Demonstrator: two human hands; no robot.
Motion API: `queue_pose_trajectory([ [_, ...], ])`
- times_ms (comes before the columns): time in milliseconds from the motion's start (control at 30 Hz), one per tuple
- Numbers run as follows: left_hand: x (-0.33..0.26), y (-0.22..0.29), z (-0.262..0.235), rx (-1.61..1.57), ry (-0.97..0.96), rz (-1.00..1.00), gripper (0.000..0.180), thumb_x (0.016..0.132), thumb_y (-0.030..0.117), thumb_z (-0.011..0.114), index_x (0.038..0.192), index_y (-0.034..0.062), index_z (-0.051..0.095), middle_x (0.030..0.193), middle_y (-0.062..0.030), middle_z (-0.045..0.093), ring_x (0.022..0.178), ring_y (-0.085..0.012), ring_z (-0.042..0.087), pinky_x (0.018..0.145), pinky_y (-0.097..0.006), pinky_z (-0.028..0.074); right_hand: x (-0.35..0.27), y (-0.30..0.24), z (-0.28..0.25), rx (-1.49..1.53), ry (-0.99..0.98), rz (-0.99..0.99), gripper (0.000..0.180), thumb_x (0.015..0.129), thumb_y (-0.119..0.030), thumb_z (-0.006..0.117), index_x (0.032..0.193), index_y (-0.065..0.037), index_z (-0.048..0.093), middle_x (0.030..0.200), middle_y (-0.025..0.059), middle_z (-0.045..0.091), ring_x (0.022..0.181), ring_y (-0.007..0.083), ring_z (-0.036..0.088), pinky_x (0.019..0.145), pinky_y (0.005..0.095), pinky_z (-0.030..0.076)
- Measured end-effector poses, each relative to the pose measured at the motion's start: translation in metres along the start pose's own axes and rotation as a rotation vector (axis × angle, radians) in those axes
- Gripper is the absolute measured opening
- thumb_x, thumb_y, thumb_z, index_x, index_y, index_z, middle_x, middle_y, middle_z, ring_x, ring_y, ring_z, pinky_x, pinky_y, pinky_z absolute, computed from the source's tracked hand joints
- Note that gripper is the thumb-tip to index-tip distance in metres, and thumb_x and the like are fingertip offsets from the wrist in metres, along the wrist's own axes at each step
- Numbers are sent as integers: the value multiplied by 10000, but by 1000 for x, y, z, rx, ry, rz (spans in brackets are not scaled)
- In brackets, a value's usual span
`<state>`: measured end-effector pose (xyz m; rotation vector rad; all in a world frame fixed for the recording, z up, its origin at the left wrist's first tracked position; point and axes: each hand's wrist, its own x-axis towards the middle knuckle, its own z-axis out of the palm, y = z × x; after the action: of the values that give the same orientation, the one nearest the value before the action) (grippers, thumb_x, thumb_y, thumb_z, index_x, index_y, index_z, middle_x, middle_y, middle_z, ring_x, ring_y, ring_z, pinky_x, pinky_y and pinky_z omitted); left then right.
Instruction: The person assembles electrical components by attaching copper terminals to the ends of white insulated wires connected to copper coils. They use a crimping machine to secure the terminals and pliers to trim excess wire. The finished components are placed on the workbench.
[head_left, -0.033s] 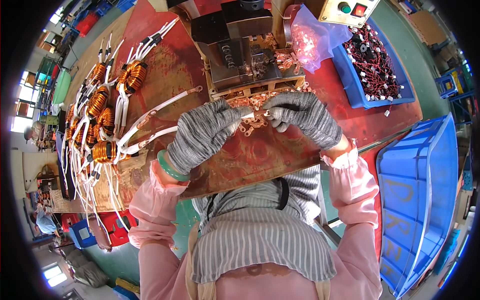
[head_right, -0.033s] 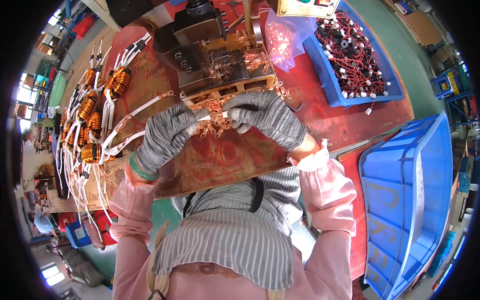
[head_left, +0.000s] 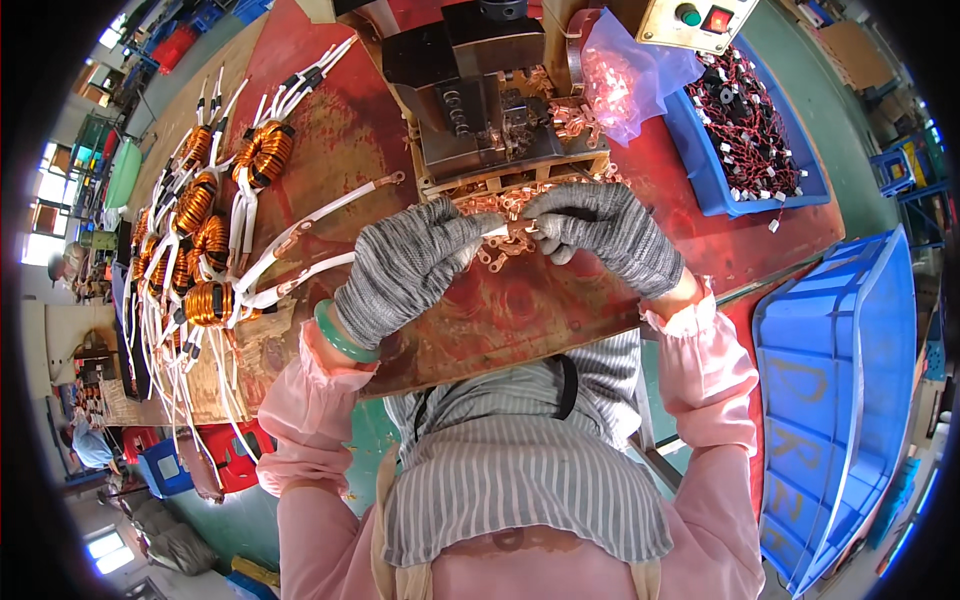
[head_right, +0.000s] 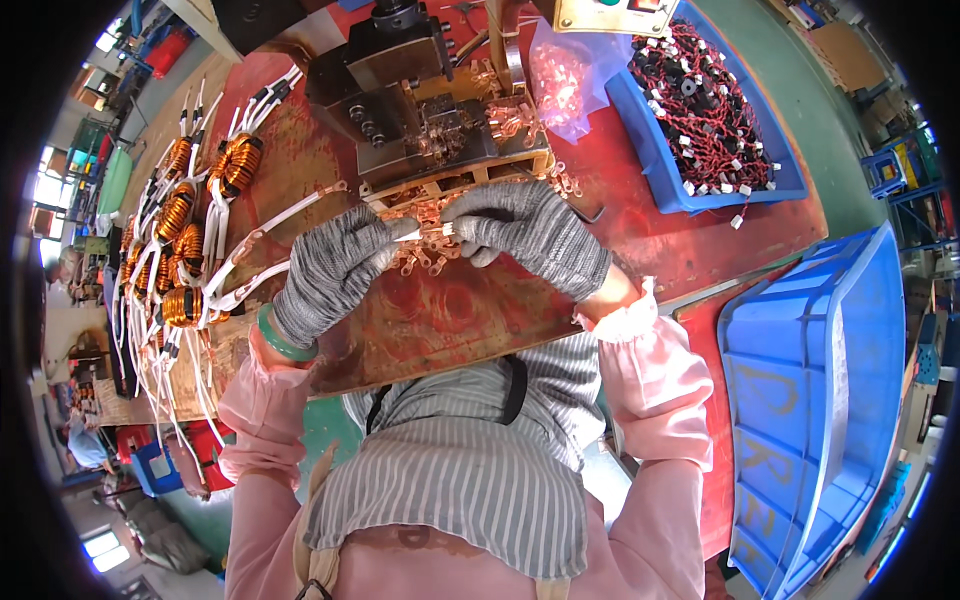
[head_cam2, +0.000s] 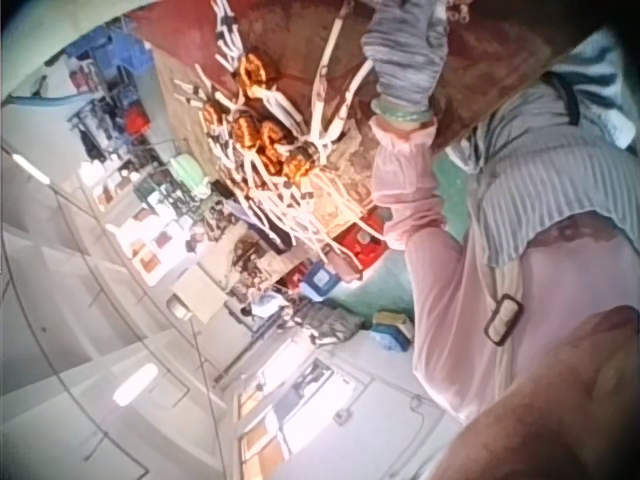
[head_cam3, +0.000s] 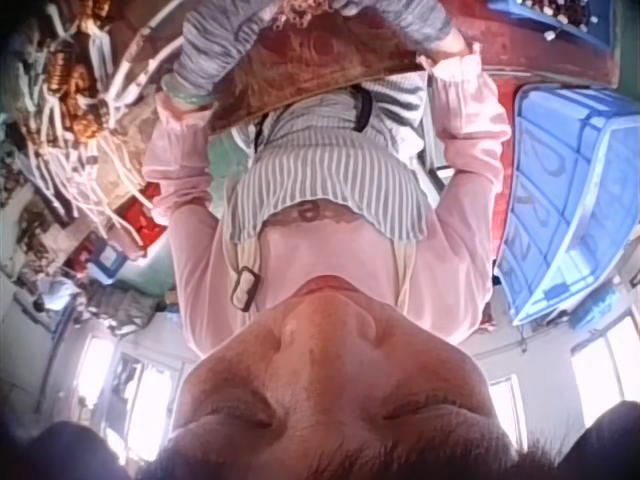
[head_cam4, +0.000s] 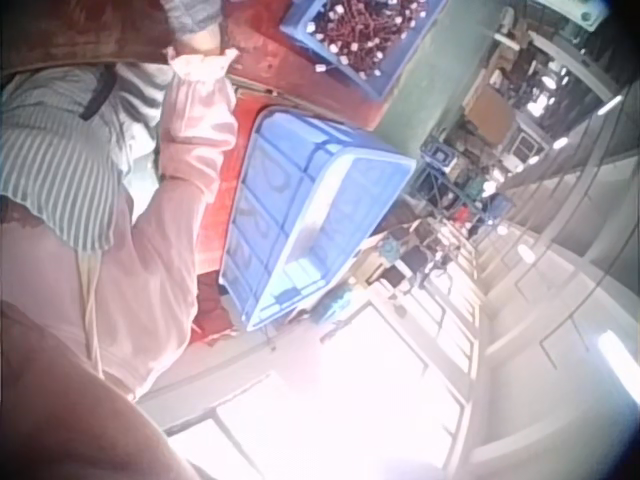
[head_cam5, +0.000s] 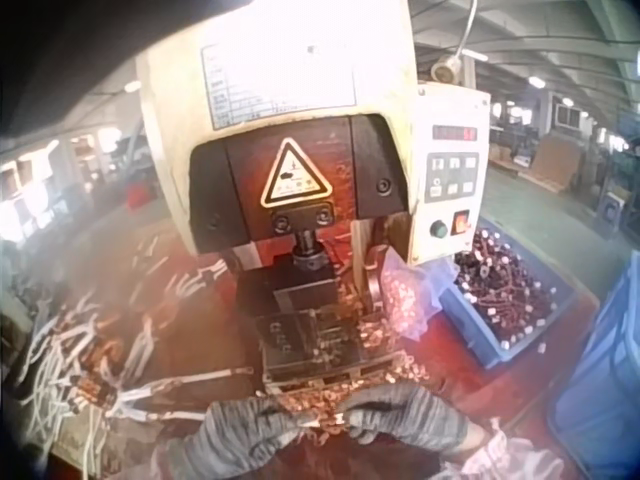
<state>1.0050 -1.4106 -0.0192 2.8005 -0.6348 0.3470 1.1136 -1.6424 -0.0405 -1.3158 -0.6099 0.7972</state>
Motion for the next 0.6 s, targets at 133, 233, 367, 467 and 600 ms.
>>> queue_pose_trajectory([
  [133, 2, 5, -5, -1, -41, -31, 352, 831, 171, 561, 1182, 170, 592, 1004, -76, 584, 944, -286, 551, 800, -403, 448, 2, -4, 2, 42, -36, -12, 226, 895, -127, 578, 1069, 15, 607, 847, 77, 639, 744, 133, 625, 679, 252, 539],
  [233, 3, 7, -6, 14, -40, -22, 353, 829, 170, 562, 1181, 170, 588, 954, -75, 574, 892, -284, 558, 742, -398, 460, -1, -11, 3, 78, -51, -1, 220, 893, -119, 579, 1062, 20, 607, 851, 84, 637, 740, 136, 625, 677, 253, 539],
  [367, 3, 5, 1, 143, 23, 26, 324, 854, 204, 527, 1172, 216, 590, 830, -39, 546, 735, -229, 557, 556, -357, 446, -2, -17, 8, -31, -62, -50, 206, 881, -99, 594, 1040, 30, 606, 847, 86, 631, 736, 140, 624, 676, 257, 539],
  [467, 3, 5, 1, 144, 68, 28, 323, 857, 224, 530, 1173, 252, 587, 771, -14, 535, 663, -200, 555, 487, -339, 439, 1, -8, 7, 5, -72, -105, 196, 875, -88, 601, 1028, 34, 603, 841, 84, 631, 731, 139, 623, 670, 256, 537],
  [600, -7, -1, -7, -15, 86, -101, 340, 823, 218, 592, 1158, 275, 599, 758, -9, 544, 654, -196, 561, 495, -333, 448, 4, -1, 5, 95, -22, -44, 186, 874, -78, 600, 1020, 37, 603, 828, 73, 628, 716, 126, 611, 662, 248, 530],
])
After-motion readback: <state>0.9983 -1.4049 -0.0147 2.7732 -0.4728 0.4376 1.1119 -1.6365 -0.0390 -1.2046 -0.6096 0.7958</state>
